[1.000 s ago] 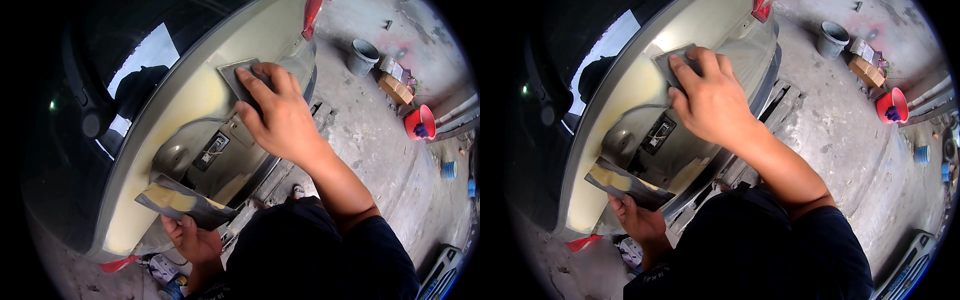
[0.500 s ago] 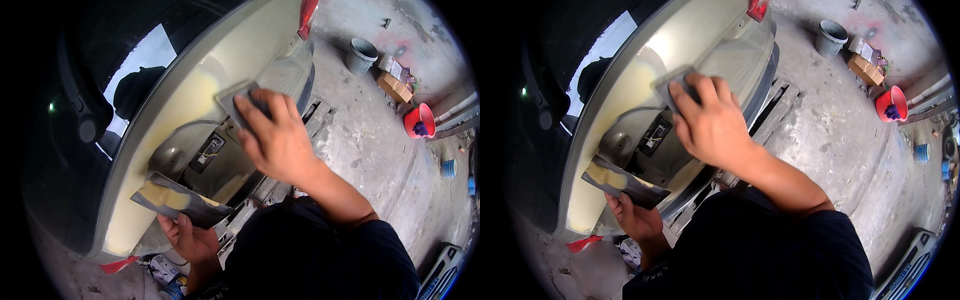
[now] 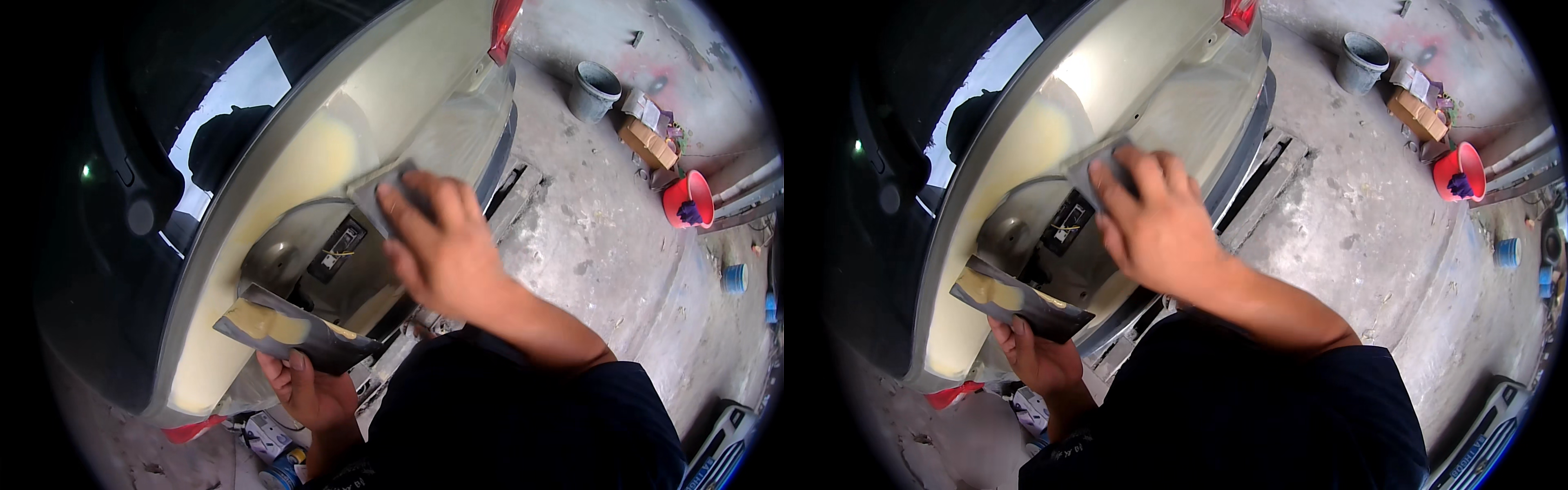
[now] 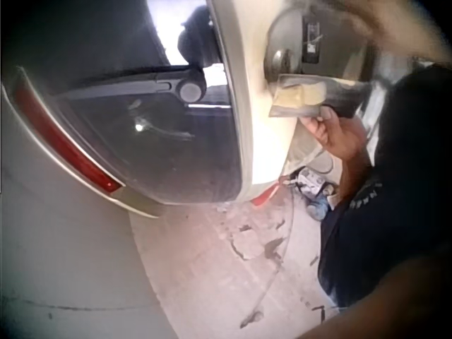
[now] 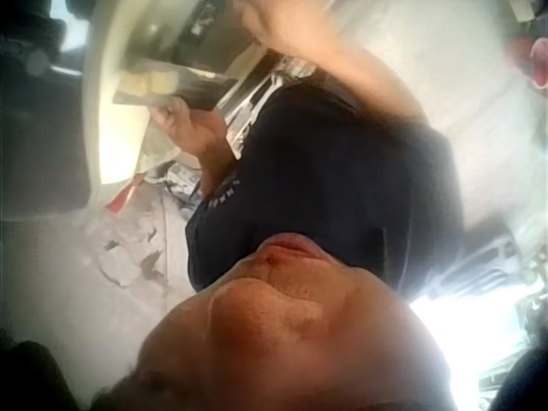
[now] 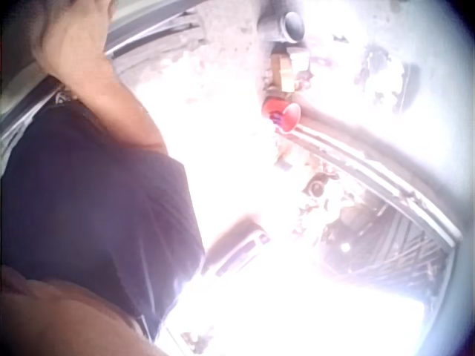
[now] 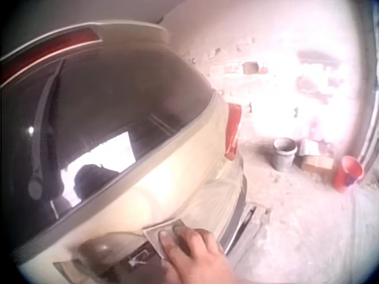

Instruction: The person applies a yellowish body filler to the rear bumper of a car using a metal putty knife. They spread the filler over a specific area, smoothing it out with the tool. The person occasionally touches the surface with their finger to check the application.

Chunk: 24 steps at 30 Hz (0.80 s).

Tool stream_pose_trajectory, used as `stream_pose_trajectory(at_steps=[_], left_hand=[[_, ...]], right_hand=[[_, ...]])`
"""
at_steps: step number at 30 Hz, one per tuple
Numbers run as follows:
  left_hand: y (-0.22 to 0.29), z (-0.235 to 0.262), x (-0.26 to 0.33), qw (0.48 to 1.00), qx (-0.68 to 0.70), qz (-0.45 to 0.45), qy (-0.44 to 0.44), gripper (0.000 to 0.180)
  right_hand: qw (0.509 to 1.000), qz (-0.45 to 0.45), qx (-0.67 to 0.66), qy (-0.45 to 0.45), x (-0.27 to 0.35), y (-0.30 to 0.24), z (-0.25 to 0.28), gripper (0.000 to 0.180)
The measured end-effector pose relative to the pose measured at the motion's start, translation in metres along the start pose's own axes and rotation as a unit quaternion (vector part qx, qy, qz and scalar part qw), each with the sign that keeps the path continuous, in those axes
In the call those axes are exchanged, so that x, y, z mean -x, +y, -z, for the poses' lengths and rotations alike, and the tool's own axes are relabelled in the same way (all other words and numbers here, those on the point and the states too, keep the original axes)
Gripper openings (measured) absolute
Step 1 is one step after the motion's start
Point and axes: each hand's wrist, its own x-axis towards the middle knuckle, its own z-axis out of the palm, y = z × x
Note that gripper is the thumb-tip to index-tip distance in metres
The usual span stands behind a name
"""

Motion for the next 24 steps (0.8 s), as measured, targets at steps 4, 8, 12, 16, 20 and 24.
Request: stream_pose_trajectory(at_steps=[4,8,12,16,20,24], left_hand=[[-0.002,0.001,0.001,1.0,0.011,0.002,-0.022,0.044],[-0.003,0.0,0.001,1.0,0.012,0.004,0.004,0.044],[-0.002,-0.003,0.002,1.0,0.012,0.011,-0.003,0.046],[0.0,-0.004,0.0,1.0,-0.006,0.008,0.003,0.047],[-0.004,-0.016,-0.004,1.0,-0.002,0.01,0.024,0.047],[-0.006,-0.022,-0.004,0.998,-0.038,-0.015,0.047,0.047]], right_hand=[[0.999,-0.038,-0.012,0.023,-0.034,0.015,0.012,0.043],[0.999,-0.021,0.004,-0.032,-0.02,0.004,0.0,0.045],[0.999,0.01,0.015,-0.046,0.007,0.004,-0.011,0.048],[0.996,0.015,-0.068,-0.05,0.015,0.007,0.009,0.046],[0.933,-0.018,-0.345,-0.098,0.026,0.008,0.03,0.044],[0.974,0.092,-0.187,-0.091,0.026,0.004,0.035,0.041]])
